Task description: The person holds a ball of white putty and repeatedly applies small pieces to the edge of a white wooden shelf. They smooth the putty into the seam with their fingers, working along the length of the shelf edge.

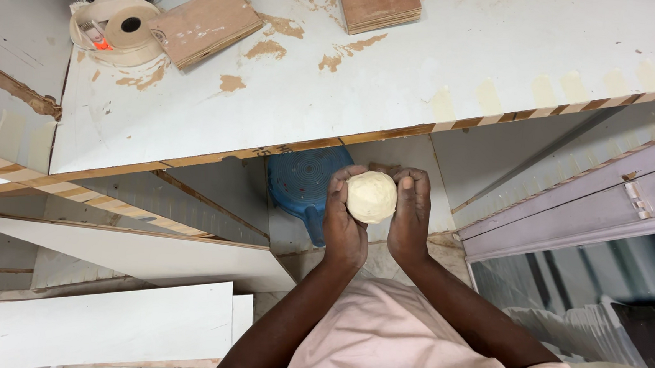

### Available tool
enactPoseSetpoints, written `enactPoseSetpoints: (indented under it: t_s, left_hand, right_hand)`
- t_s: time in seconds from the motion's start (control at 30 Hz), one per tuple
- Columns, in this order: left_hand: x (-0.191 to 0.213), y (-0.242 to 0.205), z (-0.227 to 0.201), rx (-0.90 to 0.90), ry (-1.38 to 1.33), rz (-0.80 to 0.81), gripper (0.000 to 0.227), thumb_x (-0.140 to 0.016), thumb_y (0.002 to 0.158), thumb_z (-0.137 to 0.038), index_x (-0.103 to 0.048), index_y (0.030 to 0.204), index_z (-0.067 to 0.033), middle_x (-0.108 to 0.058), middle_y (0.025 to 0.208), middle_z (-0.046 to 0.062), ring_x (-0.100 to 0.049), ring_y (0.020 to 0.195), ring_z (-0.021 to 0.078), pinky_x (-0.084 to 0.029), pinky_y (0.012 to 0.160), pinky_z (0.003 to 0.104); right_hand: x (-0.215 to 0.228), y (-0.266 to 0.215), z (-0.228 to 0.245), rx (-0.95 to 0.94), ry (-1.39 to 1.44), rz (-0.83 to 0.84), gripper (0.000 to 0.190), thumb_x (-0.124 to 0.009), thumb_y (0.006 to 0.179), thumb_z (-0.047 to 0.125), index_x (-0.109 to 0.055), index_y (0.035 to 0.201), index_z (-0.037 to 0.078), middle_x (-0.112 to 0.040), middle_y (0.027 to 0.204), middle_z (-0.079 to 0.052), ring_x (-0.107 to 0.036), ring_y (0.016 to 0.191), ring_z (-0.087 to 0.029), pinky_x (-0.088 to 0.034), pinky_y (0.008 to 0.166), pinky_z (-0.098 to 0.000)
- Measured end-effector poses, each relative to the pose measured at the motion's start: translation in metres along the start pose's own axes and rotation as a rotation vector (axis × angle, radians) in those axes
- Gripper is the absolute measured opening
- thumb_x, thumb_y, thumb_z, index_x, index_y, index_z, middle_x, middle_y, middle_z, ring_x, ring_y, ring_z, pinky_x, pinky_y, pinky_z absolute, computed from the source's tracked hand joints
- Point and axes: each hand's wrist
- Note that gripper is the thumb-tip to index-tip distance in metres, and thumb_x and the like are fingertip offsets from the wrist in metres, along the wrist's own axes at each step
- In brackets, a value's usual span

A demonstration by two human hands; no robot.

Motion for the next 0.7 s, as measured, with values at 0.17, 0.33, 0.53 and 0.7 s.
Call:
enactPoseSetpoints:
  t_s: [0.17, 0.33, 0.53, 0.7]
  left_hand:
    - [0.000, 0.001, 0.012, -0.033, 0.017, -0.054, 0.042, -0.037, 0.112, -0.038, -0.058, 0.121, -0.0026, -0.062, 0.117, 0.011, -0.062, 0.111, 0.0195, -0.052, 0.100, 0.035]
    - [-0.012, 0.000, 0.015, -0.022, 0.076, -0.036, 0.053, -0.040, 0.111, -0.050, -0.057, 0.120, -0.0008, -0.065, 0.115, 0.013, -0.064, 0.108, 0.0209, -0.053, 0.098, 0.037]
    - [-0.017, 0.005, -0.012, 0.106, 0.338, 0.127, 0.066, -0.037, 0.104, -0.057, -0.053, 0.135, -0.0007, -0.068, 0.129, 0.020, -0.068, 0.116, 0.0230, -0.057, 0.096, 0.035]
    - [-0.007, 0.012, -0.017, 0.018, 0.516, 0.185, 0.073, -0.035, 0.106, -0.060, -0.055, 0.136, 0.0034, -0.072, 0.127, 0.024, -0.072, 0.113, 0.0262, -0.061, 0.090, 0.034]
  right_hand:
    - [-0.002, -0.008, 0.009, 0.041, -0.034, 0.072, 0.060, -0.036, 0.108, 0.061, -0.044, 0.127, 0.004, -0.055, 0.124, -0.012, -0.057, 0.118, -0.019, -0.050, 0.105, -0.0361]
    - [0.008, -0.005, 0.002, 0.088, -0.083, 0.041, 0.062, -0.037, 0.109, 0.063, -0.045, 0.123, 0.003, -0.057, 0.120, -0.013, -0.059, 0.113, -0.020, -0.052, 0.101, -0.0354]
    - [0.024, -0.004, -0.002, 0.080, -0.038, -0.008, 0.055, -0.033, 0.112, 0.055, -0.047, 0.120, 0.003, -0.056, 0.113, -0.011, -0.059, 0.107, -0.018, -0.052, 0.095, -0.0327]
    - [0.024, -0.005, 0.000, -0.006, -0.047, -0.030, 0.056, -0.033, 0.111, 0.055, -0.049, 0.119, 0.002, -0.057, 0.110, -0.011, -0.060, 0.102, -0.018, -0.052, 0.091, -0.0320]
Point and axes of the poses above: each hand's wrist, its own y-axis towards the middle knuckle, its own x-axis out of the back of the hand, z = x × y
